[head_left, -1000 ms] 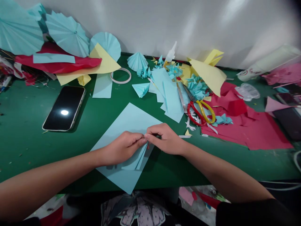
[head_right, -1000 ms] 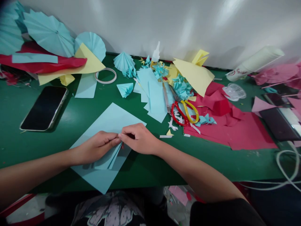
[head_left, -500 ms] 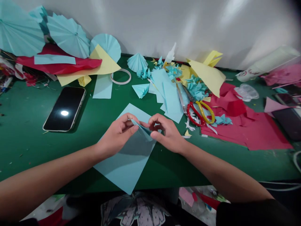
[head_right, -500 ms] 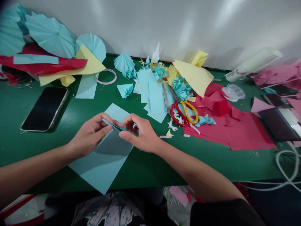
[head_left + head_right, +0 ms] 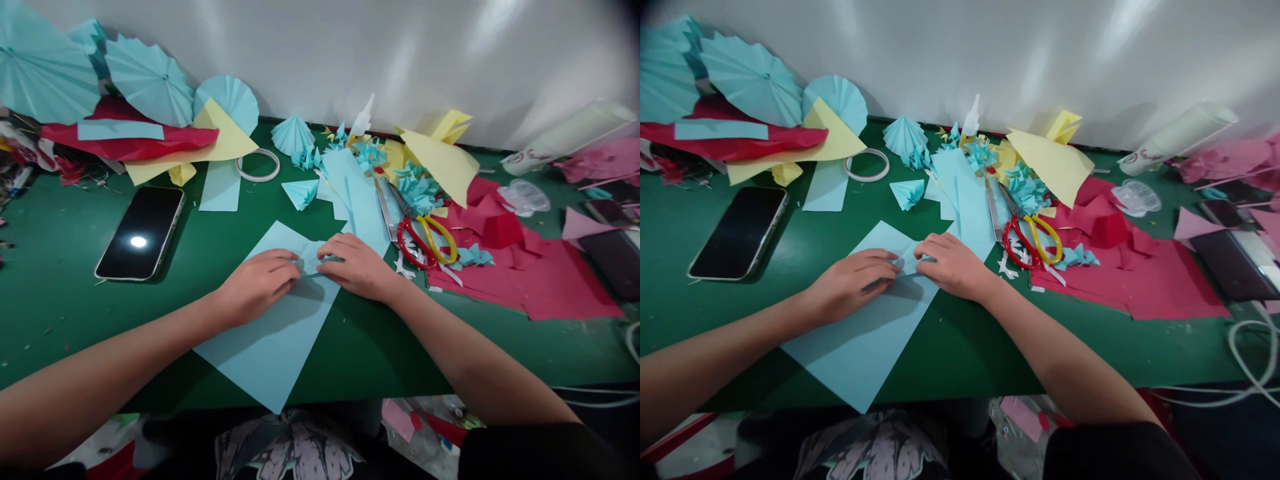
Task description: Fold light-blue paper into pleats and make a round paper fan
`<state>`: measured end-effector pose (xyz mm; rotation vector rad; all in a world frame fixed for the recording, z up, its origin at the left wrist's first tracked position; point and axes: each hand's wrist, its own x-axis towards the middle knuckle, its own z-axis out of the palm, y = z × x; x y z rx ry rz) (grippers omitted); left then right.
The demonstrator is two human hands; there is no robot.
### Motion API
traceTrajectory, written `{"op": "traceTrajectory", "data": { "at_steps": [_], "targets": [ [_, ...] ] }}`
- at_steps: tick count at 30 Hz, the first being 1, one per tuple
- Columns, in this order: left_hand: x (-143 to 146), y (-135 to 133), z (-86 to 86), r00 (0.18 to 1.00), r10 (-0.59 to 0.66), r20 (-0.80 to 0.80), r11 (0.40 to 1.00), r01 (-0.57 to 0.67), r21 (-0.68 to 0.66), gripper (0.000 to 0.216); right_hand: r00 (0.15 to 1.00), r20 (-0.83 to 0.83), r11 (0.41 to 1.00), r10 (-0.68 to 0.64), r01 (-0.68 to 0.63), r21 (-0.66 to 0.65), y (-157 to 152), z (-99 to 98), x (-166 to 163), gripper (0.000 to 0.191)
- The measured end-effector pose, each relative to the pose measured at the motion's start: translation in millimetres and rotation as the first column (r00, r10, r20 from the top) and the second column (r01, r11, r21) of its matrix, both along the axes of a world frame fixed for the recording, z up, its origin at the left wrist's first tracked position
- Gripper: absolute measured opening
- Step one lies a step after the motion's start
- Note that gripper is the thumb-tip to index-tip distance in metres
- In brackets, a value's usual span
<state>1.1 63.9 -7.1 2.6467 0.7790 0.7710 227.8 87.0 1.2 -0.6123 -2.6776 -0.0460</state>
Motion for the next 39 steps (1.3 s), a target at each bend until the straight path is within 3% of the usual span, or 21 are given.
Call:
{"op": "traceTrajectory", "data": {
  "at_steps": [5, 11, 18, 28, 39],
  "targets": [
    [-2, 2, 0.8, 0.991, -0.117, -0.059, 0.975, 0.126, 0.183, 0.017, 0.998, -0.026, 0.982, -0.059, 0.053, -0.181, 8, -2.5, 8, 0.008],
    [0, 1, 5.5, 0.969, -0.245, -0.033, 0.958, 0.247, 0.147, 0.017, 0.978, -0.095, 0.897, -0.187, 0.13, -0.422, 12, -2.2, 10, 0.011],
    [-2, 2, -0.4, 0.956, -0.238, -0.171, 0.966, 0.251, 0.058, 0.023, 0.961, -0.039, 0.771, -0.272, 0.194, -0.607, 11, 4.9, 10, 0.02],
    [-1, 0, 7.4, 0.925, -0.262, -0.274, 0.959, 0.282, 0.032, 0.027, 0.922, -0.033, 0.633, -0.386, 0.239, -0.736, 9, 8.5, 6, 0.02],
    [3, -11, 4.5, 0.936, -0.192, -0.293, 0.969, 0.228, 0.093, 0.03, 0.881, -0.074, 0.57, -0.468, 0.237, -0.787, 6, 4.1, -1, 0.011]
  ]
}}
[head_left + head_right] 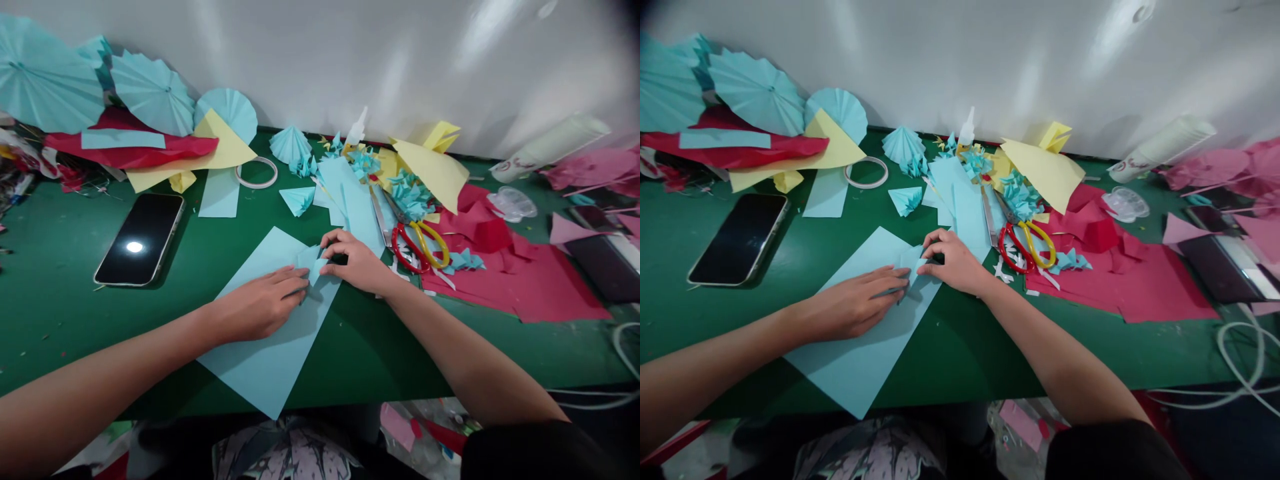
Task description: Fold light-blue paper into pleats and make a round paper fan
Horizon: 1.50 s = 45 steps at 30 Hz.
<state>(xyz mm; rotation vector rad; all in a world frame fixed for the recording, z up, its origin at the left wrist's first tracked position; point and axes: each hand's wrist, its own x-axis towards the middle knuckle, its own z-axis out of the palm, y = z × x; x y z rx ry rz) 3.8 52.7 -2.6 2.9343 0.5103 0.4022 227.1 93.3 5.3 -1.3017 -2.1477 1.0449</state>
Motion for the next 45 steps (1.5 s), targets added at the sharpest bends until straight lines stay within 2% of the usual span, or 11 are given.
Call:
{"op": "traceTrajectory", "data": {
  "at_steps": [7, 12, 17, 23, 33, 45],
  "targets": [
    [3, -5, -2.6, 1.0, 0.03, 0.001, 0.999, -0.03, 0.016, 0.03, 0.999, -0.003, 0.999, -0.051, 0.051, 0.007, 0, -1.9, -5, 0.011],
    [2, -3, -3.4, 1.0, 0.02, 0.019, 0.999, -0.019, -0.039, 0.029, 0.995, 0.048, 0.995, -0.085, 0.082, 0.053, 0, -5.1, -8, 0.012],
    [0, -2, -2.3, 0.997, 0.029, 0.067, 0.995, -0.022, -0.093, 0.026, 0.995, 0.072, 0.992, -0.068, 0.06, 0.108, 0, -8.9, -8, 0.013],
    [-1, -6, 2.4, 0.993, 0.109, -0.053, 0.981, -0.116, -0.155, 0.043, 0.989, 0.116, 0.984, -0.09, 0.071, 0.16, -2, -11.2, -11, 0.016],
    [-1, -2, 0.8, 0.993, 0.107, -0.055, 0.971, -0.116, -0.21, 0.042, 0.985, 0.139, 0.97, -0.101, 0.067, 0.234, -2, -15.2, -12, 0.017],
    [-7, 4, -2.4, 0.998, 0.05, 0.031, 0.969, -0.041, -0.245, 0.034, 0.988, 0.126, 0.974, -0.093, 0.065, 0.216, -4, -14.6, -12, 0.018]
  ]
}}
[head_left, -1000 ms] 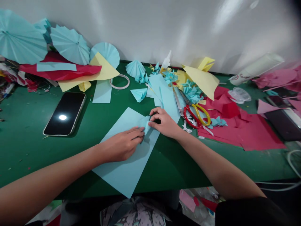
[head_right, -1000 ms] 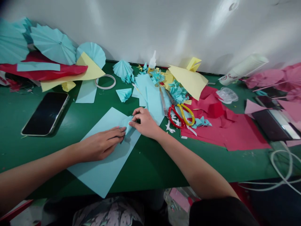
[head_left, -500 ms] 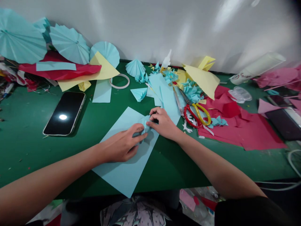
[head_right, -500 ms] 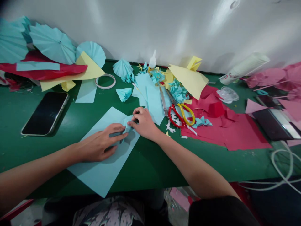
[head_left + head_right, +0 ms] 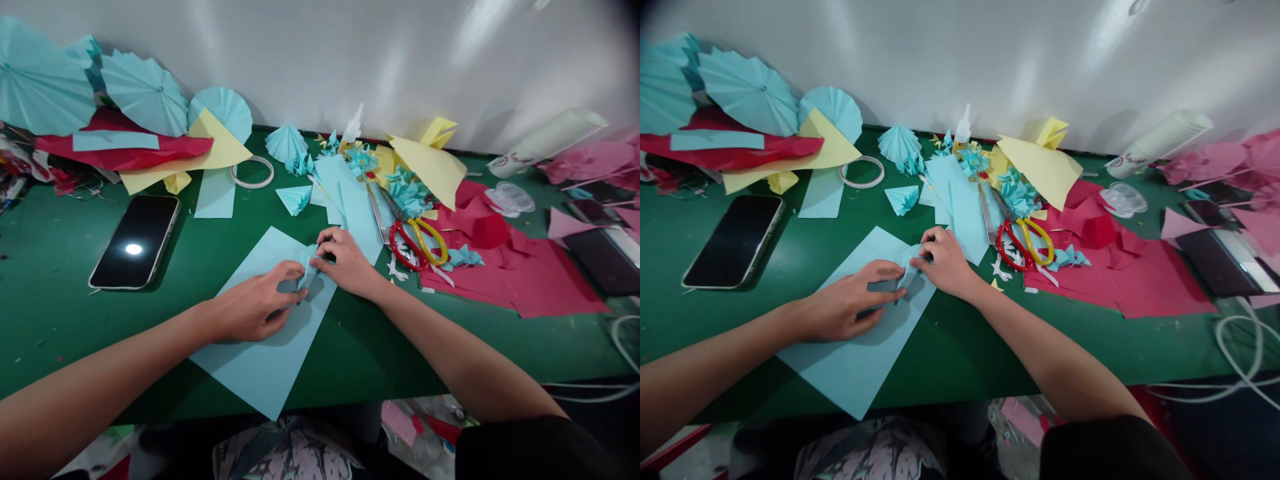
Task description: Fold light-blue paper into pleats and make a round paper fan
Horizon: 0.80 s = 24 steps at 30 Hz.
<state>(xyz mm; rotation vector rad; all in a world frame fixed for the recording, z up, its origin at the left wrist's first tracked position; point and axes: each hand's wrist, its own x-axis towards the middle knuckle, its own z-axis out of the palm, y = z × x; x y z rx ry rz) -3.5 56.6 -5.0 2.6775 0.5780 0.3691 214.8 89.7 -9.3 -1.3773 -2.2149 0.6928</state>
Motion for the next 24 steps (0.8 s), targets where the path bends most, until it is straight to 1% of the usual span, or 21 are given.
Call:
{"op": "traceTrajectory", "data": {
  "at_steps": [5, 12, 15, 18, 24],
  "targets": [
    [1.4, -0.3, 3.9, 0.998, -0.009, -0.07, 1.0, 0.01, 0.014, 0.036, 1.0, 0.007, 1.0, -0.013, 0.013, -0.011, -0.2, 0.6, -0.6, 0.017],
    [-2.1, 4.3, 0.5, 1.0, -0.001, 0.0, 1.0, 0.001, -0.015, 0.041, 1.0, 0.022, 1.0, 0.014, -0.014, -0.015, 0.7, 1.9, 0.9, 0.015],
    [-2.0, 4.3, 1.2, 1.0, -0.011, -0.013, 1.0, 0.01, -0.009, 0.04, 1.0, 0.015, 1.0, 0.017, -0.017, -0.011, 0.7, 1.9, 1.0, 0.015],
    [-0.4, 3.6, 3.8, 0.999, -0.03, -0.038, 0.999, 0.031, 0.012, 0.039, 1.0, 0.018, 1.0, 0.01, -0.01, 0.001, 0.8, 0.9, 0.1, 0.016],
    [1.8, 2.1, 6.9, 0.997, -0.067, -0.049, 0.992, 0.071, 0.106, 0.038, 0.998, 0.058, 1.0, -0.005, 0.004, 0.026, 0.8, -2.0, -2.4, 0.019]
  ]
}}
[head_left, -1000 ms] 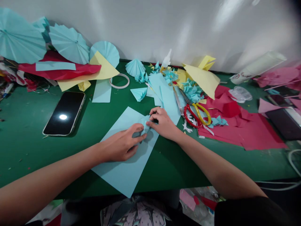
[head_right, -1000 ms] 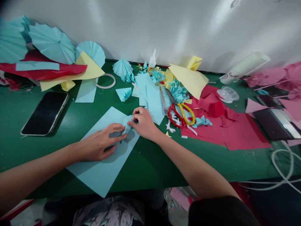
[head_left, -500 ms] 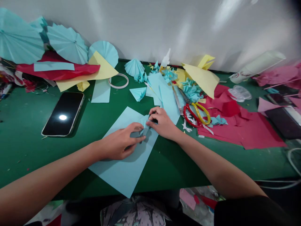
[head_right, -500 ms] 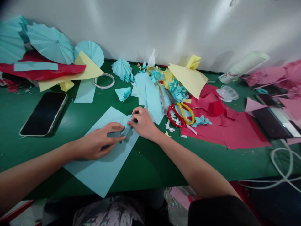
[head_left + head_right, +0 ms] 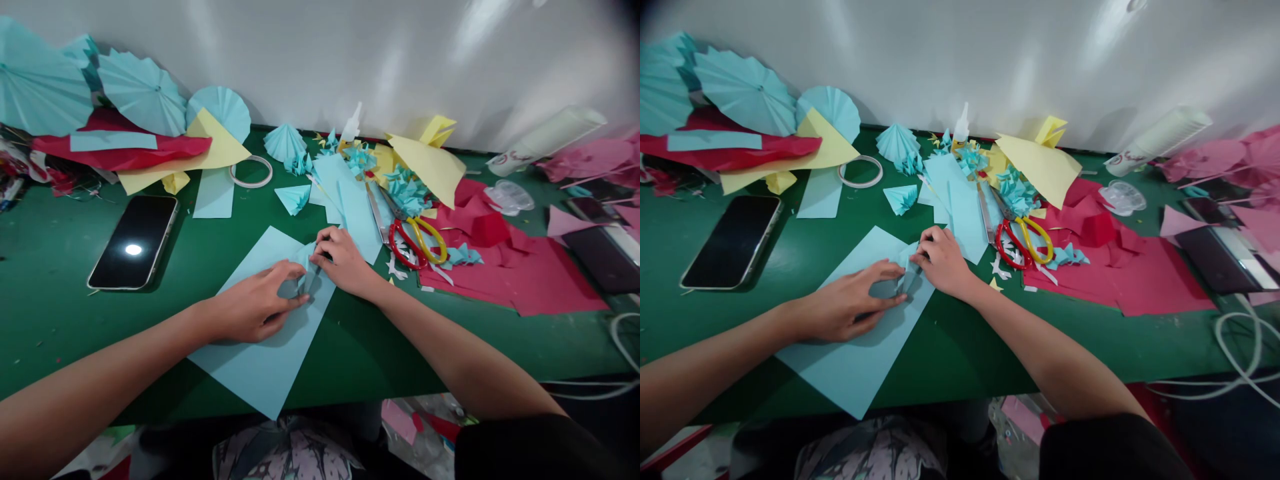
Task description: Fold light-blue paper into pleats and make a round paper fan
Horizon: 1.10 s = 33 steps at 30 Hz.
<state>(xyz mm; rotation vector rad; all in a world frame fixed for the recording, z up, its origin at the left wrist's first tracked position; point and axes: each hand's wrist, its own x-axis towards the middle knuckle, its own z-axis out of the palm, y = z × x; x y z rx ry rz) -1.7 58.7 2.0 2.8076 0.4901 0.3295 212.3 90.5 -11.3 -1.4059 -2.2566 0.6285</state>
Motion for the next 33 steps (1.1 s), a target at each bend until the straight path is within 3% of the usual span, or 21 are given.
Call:
{"op": "traceTrajectory", "data": {
  "at_steps": [33],
  "targets": [
    [6.7, -8.6, 1.5, 0.986, 0.089, -0.14, 0.988, -0.07, 0.136, 0.039, 0.997, 0.055, 0.992, -0.05, 0.043, 0.122, -0.9, -4.9, -4.0, 0.014]
  ]
}}
